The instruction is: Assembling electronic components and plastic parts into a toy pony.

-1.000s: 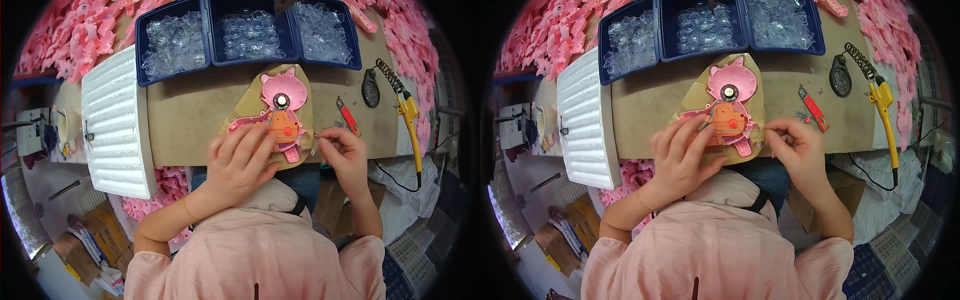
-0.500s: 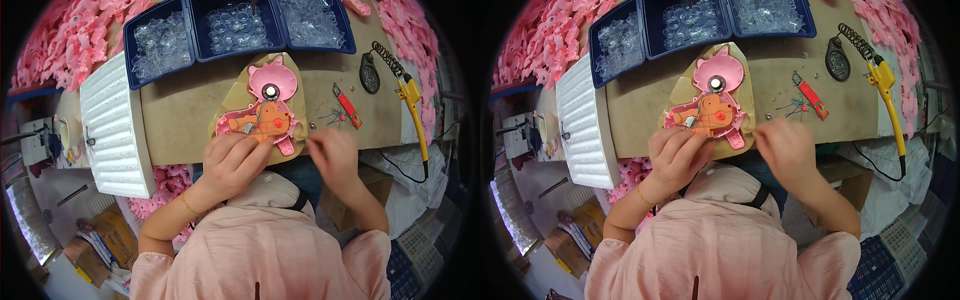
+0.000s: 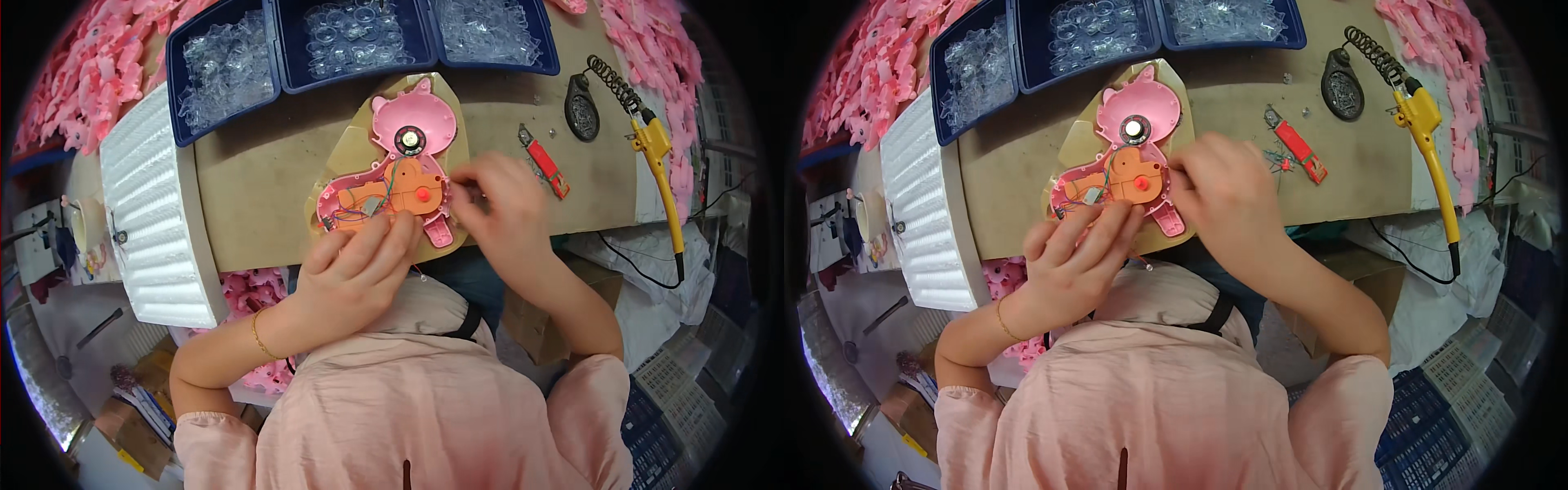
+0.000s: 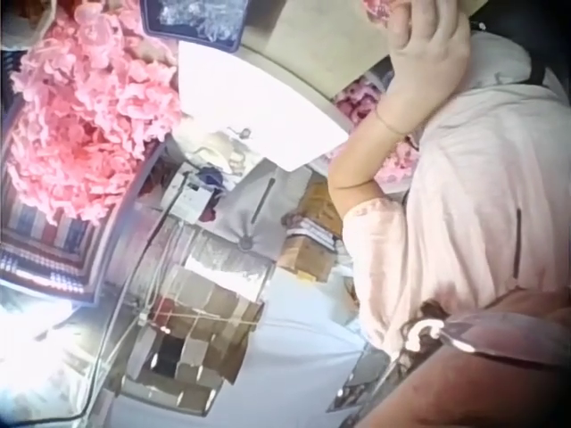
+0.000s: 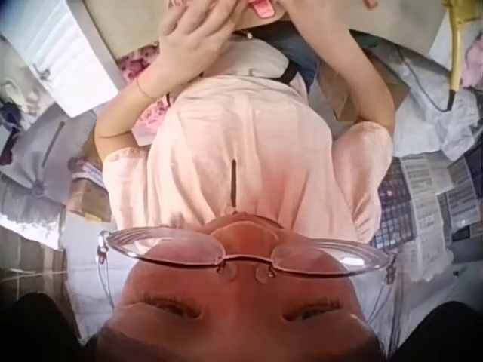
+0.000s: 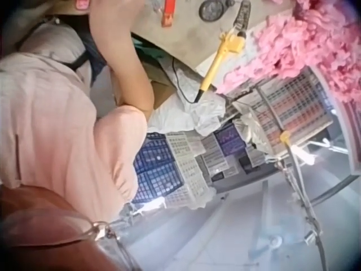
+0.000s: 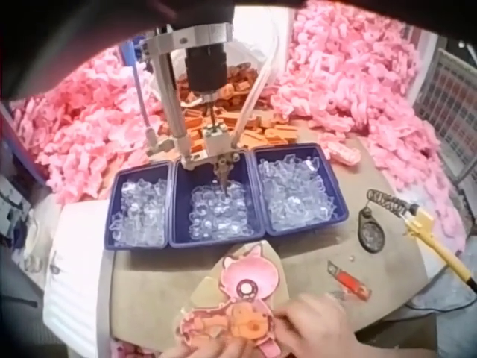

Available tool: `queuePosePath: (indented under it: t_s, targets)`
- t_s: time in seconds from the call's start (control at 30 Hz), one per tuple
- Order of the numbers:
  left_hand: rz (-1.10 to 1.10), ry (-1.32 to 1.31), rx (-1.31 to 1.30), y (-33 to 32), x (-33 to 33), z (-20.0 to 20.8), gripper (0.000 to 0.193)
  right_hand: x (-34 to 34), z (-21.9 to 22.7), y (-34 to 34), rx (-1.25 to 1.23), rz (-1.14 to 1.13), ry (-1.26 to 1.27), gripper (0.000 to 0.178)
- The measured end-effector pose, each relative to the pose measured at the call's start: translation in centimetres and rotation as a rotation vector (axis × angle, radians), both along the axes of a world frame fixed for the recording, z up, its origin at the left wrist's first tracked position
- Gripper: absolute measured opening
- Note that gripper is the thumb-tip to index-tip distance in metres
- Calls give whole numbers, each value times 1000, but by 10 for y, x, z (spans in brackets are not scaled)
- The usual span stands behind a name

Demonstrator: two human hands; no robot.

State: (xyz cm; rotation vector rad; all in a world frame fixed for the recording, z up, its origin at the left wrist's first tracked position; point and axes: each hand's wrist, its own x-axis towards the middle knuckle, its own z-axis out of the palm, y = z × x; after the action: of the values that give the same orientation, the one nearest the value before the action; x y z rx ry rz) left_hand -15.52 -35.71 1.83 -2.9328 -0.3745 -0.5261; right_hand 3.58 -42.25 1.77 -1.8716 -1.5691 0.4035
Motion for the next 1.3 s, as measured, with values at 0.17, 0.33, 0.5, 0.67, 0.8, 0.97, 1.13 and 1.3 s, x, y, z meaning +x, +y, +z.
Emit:
queuePosePath:
  t_s: [0.17, 0.33, 0.5, 0.67, 0.8, 0.97, 1.13, 1.3]
  targets:
    - [-14, 39, 31, -3, -2, -1, 36, 10, 10, 2, -131, 79, 161, 12]
    - [-38, 36, -23, -3, -4, -5, 37, 11, 11, 1, -325, -51, 648, 13]
    - [-57, -40, -152, 0, 0, -8, 38, 3, 9, -6, -215, -119, 645, 11]
    - [-49, -60, -146, 1, 2, -9, 36, 5, -2, -5, -21, 47, 81, 12]
    - [-41, -59, -116, 0, 2, -10, 35, 1, -7, -8, 4, 68, -13, 13]
    - [-43, -83, -126, -5, -1, -13, 34, -1, 8, -6, 79, 233, -341, 17]
    - [-69, -112, -153, -6, 5, -18, 35, 10, 6, -7, 62, 271, -298, 16]
    - [-83, -132, -175, -2, 4, -17, 37, 14, 35, 20, -232, 350, -350, 14]
